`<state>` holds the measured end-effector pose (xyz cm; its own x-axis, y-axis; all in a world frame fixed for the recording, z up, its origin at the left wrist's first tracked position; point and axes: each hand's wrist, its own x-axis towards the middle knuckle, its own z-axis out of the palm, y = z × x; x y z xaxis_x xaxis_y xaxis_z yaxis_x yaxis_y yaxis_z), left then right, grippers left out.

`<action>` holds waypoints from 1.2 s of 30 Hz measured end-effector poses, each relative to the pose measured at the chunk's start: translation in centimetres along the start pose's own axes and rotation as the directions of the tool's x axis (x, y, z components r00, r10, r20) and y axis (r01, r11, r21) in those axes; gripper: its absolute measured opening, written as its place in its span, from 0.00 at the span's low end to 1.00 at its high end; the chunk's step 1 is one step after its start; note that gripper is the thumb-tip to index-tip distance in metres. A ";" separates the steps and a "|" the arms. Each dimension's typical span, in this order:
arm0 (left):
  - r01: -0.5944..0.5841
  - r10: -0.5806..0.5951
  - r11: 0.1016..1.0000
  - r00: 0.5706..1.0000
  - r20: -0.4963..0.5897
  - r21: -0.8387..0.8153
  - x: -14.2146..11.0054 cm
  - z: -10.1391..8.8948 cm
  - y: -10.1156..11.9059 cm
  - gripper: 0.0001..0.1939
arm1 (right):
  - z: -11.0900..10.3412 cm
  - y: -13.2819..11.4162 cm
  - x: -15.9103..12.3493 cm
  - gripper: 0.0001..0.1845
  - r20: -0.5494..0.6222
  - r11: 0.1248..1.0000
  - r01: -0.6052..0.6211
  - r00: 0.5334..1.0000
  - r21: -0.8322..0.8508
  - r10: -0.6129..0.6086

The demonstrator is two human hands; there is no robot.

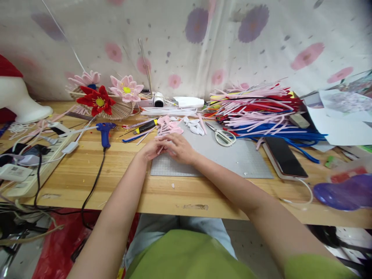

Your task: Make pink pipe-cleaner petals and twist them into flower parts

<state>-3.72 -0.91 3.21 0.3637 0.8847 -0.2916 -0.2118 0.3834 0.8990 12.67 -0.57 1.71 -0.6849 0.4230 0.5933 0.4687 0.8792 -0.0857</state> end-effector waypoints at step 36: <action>-0.096 0.097 0.995 0.995 -0.035 0.042 -0.2 4.7 -3.7 0.08 | -0.3 1.4 -1.1 0.23 0.157 0.234 -0.463 0.660 0.855 0.735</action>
<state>1.21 -3.77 1.46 0.3090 0.9266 -0.2143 -0.2073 0.2855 0.9357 14.23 0.09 1.23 -0.1949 0.9596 0.2032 -0.0498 0.1972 -0.9791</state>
